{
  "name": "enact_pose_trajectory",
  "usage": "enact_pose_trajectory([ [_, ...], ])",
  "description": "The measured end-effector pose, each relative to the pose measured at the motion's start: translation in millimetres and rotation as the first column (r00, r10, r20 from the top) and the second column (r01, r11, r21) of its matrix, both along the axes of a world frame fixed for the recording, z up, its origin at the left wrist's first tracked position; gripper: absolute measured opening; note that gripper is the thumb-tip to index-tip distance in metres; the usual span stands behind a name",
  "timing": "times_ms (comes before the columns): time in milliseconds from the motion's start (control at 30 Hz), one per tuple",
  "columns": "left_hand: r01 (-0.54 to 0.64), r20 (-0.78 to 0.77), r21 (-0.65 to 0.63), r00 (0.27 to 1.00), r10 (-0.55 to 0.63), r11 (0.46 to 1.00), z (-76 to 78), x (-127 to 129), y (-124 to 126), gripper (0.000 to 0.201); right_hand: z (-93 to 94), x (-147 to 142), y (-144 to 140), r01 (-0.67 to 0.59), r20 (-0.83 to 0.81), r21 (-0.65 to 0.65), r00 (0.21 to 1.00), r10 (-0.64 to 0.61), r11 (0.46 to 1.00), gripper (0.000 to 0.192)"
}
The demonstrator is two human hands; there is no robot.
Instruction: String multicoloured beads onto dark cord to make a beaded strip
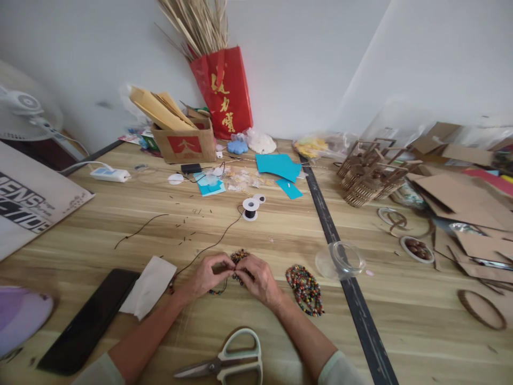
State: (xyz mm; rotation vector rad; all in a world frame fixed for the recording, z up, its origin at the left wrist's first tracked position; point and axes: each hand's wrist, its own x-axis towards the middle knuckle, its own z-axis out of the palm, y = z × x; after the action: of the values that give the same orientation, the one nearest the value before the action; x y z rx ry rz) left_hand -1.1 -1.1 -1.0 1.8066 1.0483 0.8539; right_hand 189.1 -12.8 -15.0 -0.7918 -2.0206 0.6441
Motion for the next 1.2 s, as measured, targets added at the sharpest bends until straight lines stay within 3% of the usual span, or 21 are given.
enact_pose_trajectory([
  [200,0.007,-0.083,0.068,0.997,-0.001,0.998,9.0,-2.4,0.2,0.002,1.9,-0.5,-0.7,0.02,0.002,0.0,1.0,-0.02,1.0,0.014],
  [367,0.086,-0.175,0.124,0.983,-0.064,0.989,17.2,-10.0,4.6,0.003,3.2,-1.1,-0.6,0.038,-0.018,0.024,0.999,-0.037,0.999,0.011],
  [700,0.231,-0.388,0.01,0.897,-0.21,0.973,24.0,-25.2,8.3,0.009,3.1,-0.9,-1.1,0.039,-0.002,0.05,0.999,-0.039,0.998,0.015],
  [1000,0.302,-0.517,-0.089,0.8,-0.303,0.949,39.5,-31.9,4.9,0.013,-0.1,-0.4,-0.6,0.033,0.029,0.05,0.999,-0.034,0.998,0.015],
  [1100,0.31,-0.492,-0.108,0.809,-0.322,0.944,41.1,-35.4,4.2,0.008,0.2,-0.8,-0.6,0.037,0.02,0.056,0.999,-0.039,0.998,0.015],
  [1200,0.255,-0.46,-0.093,0.846,-0.269,0.962,41.0,-36.9,4.3,0.006,1.0,-1.0,-0.7,0.038,0.006,0.064,0.999,-0.038,0.997,0.016],
])
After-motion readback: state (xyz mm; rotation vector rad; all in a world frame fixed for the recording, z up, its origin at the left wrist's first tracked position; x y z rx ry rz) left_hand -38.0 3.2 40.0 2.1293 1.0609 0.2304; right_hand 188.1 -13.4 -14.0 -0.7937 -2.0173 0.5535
